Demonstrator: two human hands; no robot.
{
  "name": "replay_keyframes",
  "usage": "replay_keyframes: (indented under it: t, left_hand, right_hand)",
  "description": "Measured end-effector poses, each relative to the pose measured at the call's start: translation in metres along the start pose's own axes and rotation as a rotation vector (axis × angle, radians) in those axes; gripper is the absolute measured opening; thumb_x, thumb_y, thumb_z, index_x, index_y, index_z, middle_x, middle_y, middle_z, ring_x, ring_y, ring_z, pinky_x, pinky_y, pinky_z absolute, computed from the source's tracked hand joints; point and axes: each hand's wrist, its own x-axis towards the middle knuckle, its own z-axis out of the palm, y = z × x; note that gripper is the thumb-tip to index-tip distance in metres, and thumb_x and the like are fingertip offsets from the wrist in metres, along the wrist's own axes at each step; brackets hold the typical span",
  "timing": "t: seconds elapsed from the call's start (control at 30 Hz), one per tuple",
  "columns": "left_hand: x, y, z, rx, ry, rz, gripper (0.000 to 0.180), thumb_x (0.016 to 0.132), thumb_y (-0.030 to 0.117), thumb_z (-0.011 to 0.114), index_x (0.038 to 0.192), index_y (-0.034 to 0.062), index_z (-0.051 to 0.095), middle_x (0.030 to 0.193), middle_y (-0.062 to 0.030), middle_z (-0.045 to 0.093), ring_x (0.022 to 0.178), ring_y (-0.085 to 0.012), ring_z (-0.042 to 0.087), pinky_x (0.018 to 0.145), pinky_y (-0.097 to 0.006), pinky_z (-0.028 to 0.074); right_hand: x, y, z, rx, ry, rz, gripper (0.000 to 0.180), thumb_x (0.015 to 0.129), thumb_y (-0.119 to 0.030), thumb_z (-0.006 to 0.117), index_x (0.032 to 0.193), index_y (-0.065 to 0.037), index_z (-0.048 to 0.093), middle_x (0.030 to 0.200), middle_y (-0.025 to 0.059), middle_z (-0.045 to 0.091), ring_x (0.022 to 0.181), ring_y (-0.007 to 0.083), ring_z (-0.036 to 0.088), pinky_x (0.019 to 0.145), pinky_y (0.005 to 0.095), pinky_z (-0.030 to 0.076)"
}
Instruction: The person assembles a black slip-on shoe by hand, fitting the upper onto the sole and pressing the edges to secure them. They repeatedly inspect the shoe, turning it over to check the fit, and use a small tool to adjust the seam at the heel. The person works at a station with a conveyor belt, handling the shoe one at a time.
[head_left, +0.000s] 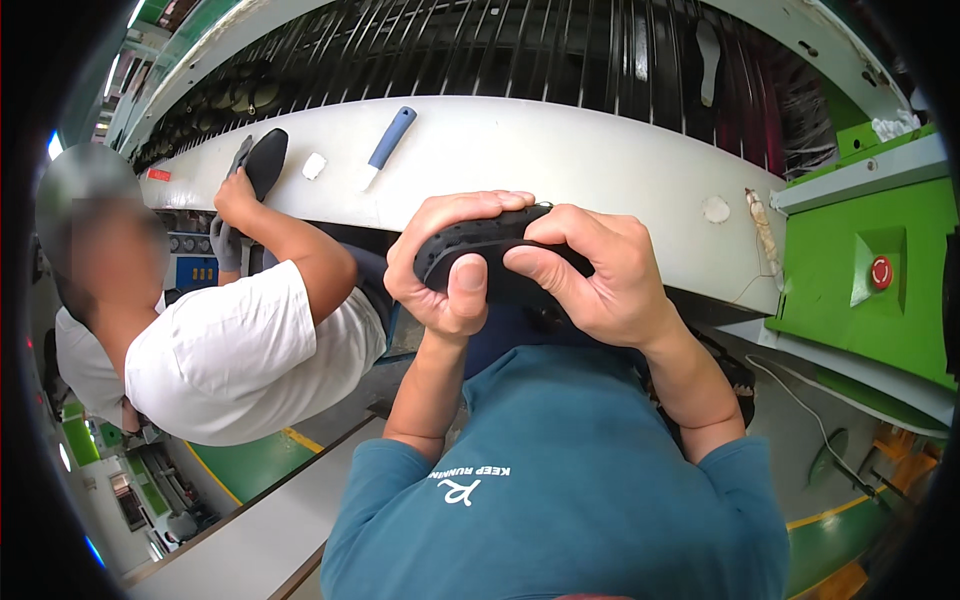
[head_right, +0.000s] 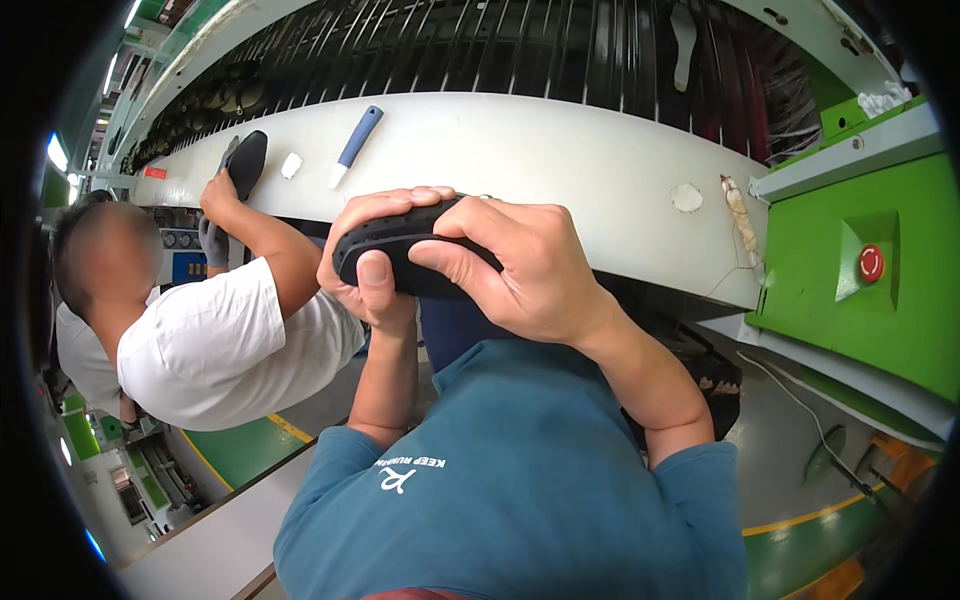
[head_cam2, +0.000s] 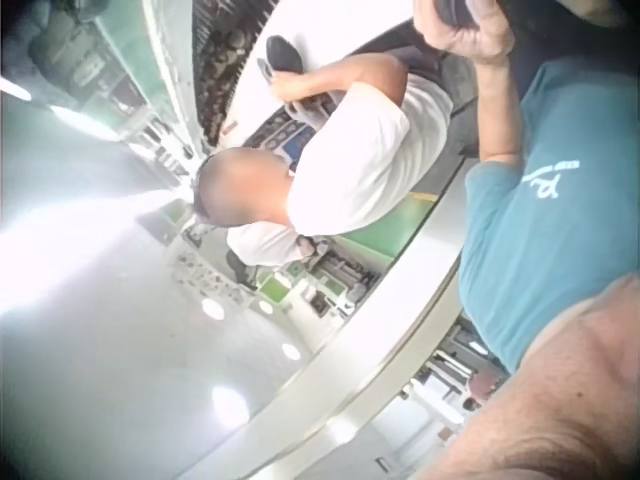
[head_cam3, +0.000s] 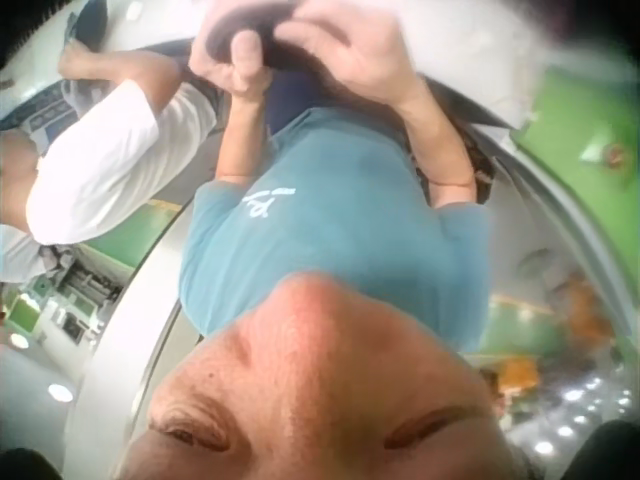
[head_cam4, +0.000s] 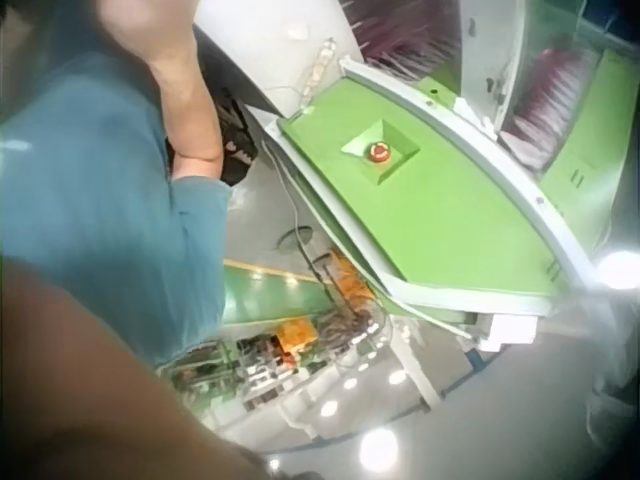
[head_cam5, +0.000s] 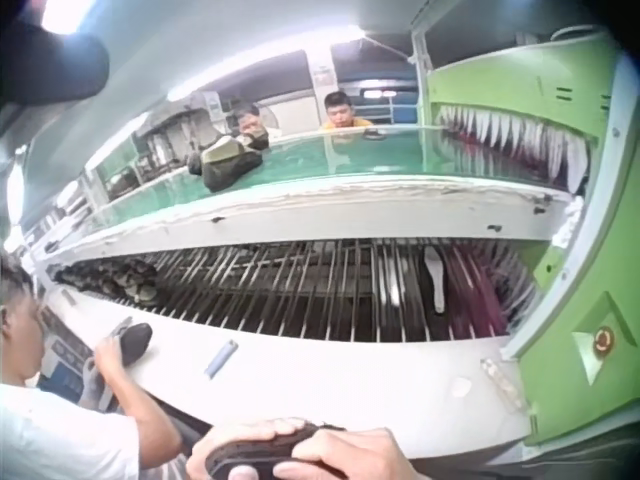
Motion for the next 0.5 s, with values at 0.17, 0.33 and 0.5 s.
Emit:
replay_keyframes:
  t: [0.17,0.33,0.5]
  left_hand:
    - [-0.007,0.006,0.003,-0.018,0.049,0.009,0.051,0.107,0.040,0.071,0.112,-0.0114,0.070,0.103,-0.0270,0.078,0.097,-0.0389,0.081,0.094,-0.053,0.067]
    - [-0.013,0.013,0.004,-0.016,0.059,0.012,0.047,0.107,0.034,0.070,0.112,-0.0120,0.068,0.103,-0.0284,0.077,0.097,-0.0403,0.081,0.094,-0.056,0.067]
    - [-0.013,0.015,0.004,0.007,0.015,0.052,0.041,0.107,0.029,0.070,0.112,-0.0119,0.067,0.101,-0.0283,0.078,0.096,-0.0404,0.081,0.091,-0.054,0.069]
  right_hand:
    - [-0.002,-0.007,0.001,0.053,0.006,0.118,0.027,0.091,-0.019,0.093,0.089,-0.004,0.071,0.077,0.0089,0.073,0.064,0.0233,0.070,0.058,0.0344,0.053]
    - [-0.005,-0.012,-0.001,0.136,-0.019,0.291,0.036,0.088,-0.021,0.097,0.081,-0.004,0.066,0.067,0.0051,0.068,0.058,0.0114,0.062,0.055,0.0302,0.048]
    - [0.002,-0.011,-0.017,0.243,-0.158,0.519,0.044,0.083,-0.013,0.101,0.071,-0.010,0.058,0.067,-0.0053,0.060,0.062,0.0031,0.049,0.056,0.0232,0.039]
